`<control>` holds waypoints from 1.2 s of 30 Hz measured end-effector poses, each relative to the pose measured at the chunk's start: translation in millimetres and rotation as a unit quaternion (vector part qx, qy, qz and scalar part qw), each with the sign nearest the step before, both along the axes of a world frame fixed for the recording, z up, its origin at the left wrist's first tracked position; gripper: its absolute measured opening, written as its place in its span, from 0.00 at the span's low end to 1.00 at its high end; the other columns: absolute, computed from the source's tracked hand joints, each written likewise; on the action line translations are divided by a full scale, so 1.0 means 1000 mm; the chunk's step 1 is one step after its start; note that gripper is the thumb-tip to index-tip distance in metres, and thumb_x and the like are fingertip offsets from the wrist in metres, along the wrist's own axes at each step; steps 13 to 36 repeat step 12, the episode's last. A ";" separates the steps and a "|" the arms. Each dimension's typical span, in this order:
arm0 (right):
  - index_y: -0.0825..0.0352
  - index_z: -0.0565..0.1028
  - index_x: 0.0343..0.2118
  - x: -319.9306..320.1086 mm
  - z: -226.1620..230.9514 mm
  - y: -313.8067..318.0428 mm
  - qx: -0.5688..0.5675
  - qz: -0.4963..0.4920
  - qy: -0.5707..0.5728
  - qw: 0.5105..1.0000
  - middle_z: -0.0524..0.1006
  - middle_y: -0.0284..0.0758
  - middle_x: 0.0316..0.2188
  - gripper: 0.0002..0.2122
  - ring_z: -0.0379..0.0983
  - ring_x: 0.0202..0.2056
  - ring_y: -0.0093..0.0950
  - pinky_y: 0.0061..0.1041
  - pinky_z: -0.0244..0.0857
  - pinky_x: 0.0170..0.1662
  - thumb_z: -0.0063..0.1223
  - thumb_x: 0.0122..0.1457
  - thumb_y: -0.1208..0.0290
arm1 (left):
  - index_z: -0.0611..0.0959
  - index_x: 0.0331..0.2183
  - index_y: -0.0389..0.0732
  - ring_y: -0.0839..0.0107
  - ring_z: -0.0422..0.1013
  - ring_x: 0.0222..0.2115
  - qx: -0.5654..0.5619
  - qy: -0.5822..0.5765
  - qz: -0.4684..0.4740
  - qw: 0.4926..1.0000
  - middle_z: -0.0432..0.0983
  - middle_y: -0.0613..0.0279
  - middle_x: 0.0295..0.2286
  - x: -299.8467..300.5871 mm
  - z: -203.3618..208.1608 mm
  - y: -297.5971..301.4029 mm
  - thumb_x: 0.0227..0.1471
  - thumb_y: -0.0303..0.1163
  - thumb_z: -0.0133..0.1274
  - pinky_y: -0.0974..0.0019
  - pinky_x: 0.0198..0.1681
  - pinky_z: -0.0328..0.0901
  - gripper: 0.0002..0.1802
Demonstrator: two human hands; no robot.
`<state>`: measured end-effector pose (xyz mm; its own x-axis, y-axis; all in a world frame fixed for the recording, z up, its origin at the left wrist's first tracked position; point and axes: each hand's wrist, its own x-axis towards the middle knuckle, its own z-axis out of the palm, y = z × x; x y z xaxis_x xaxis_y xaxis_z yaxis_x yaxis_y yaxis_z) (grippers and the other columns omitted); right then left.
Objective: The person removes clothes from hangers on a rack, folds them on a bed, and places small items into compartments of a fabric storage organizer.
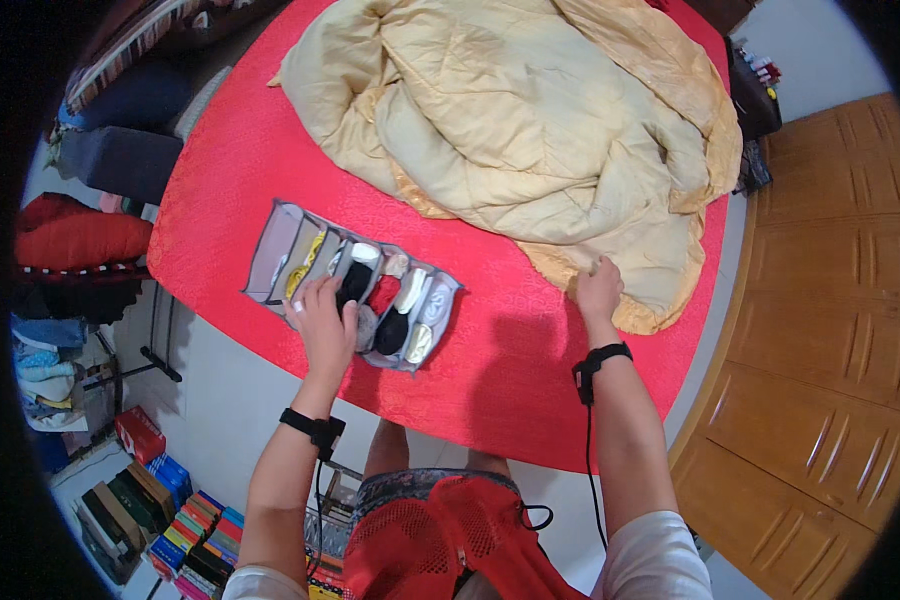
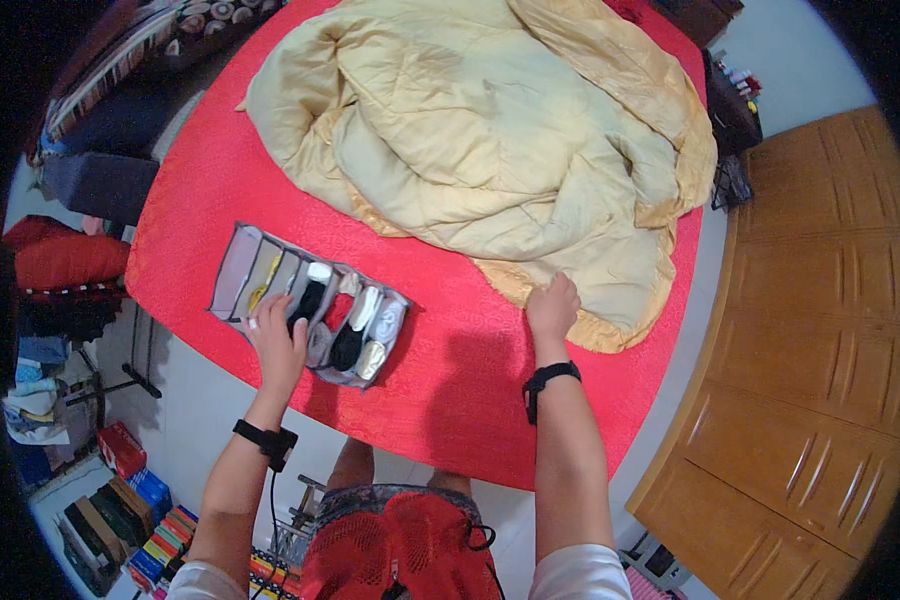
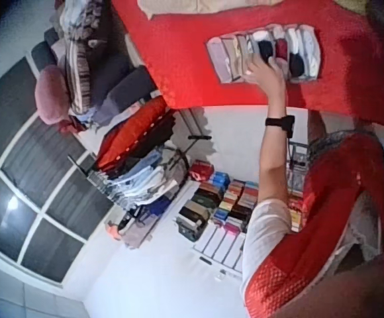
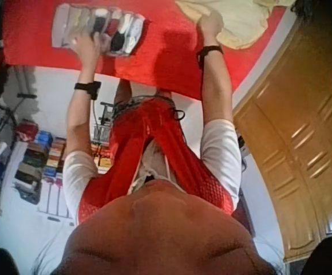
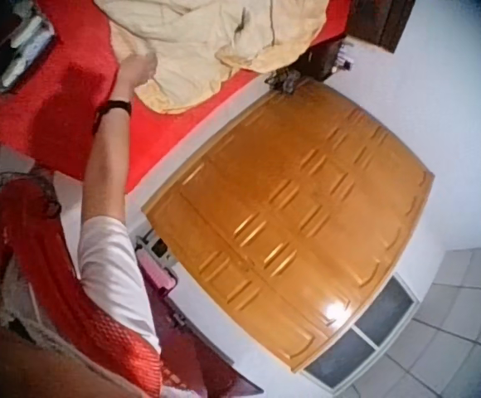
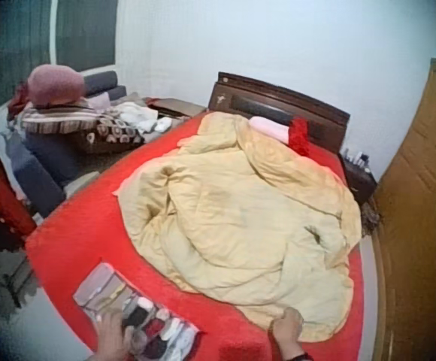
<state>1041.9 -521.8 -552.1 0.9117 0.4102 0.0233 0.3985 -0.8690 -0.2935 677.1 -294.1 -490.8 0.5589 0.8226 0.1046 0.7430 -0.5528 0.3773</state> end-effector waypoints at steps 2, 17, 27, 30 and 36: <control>0.70 0.68 0.53 0.011 -0.019 -0.029 -0.011 -0.062 0.030 0.998 0.73 0.48 0.47 0.24 0.66 0.51 0.49 0.42 0.58 0.57 0.53 0.53 0.67 | 0.74 0.49 0.42 0.52 0.57 0.56 -0.013 0.009 -0.005 1.000 0.66 0.56 0.50 0.019 -0.005 -0.020 0.49 0.32 0.55 0.30 0.61 0.39 0.23; 0.58 0.63 0.60 0.021 -0.028 -0.052 -0.142 -0.044 0.237 0.960 0.59 0.49 0.62 0.35 0.61 0.59 0.50 0.38 0.56 0.60 0.63 0.47 0.64 | 0.73 0.48 0.43 0.54 0.58 0.55 -0.070 0.026 -0.079 0.994 0.66 0.56 0.49 0.031 -0.012 -0.071 0.48 0.33 0.57 0.28 0.61 0.39 0.24; 0.58 0.63 0.60 0.021 -0.028 -0.052 -0.142 -0.044 0.237 0.960 0.59 0.49 0.62 0.35 0.61 0.59 0.50 0.38 0.56 0.60 0.63 0.47 0.64 | 0.73 0.48 0.43 0.54 0.58 0.55 -0.070 0.026 -0.079 0.994 0.66 0.56 0.49 0.031 -0.012 -0.071 0.48 0.33 0.57 0.28 0.61 0.39 0.24; 0.58 0.63 0.60 0.021 -0.028 -0.052 -0.142 -0.044 0.237 0.960 0.59 0.49 0.62 0.35 0.61 0.59 0.50 0.38 0.56 0.60 0.63 0.47 0.64 | 0.73 0.48 0.43 0.54 0.58 0.55 -0.070 0.026 -0.079 0.994 0.66 0.56 0.49 0.031 -0.012 -0.071 0.48 0.33 0.57 0.28 0.61 0.39 0.24; 0.58 0.63 0.60 0.021 -0.028 -0.052 -0.142 -0.044 0.237 0.960 0.59 0.49 0.62 0.35 0.61 0.59 0.50 0.38 0.56 0.60 0.63 0.47 0.64 | 0.73 0.48 0.43 0.54 0.58 0.55 -0.070 0.026 -0.079 0.994 0.66 0.56 0.49 0.031 -0.012 -0.071 0.48 0.33 0.57 0.28 0.61 0.39 0.24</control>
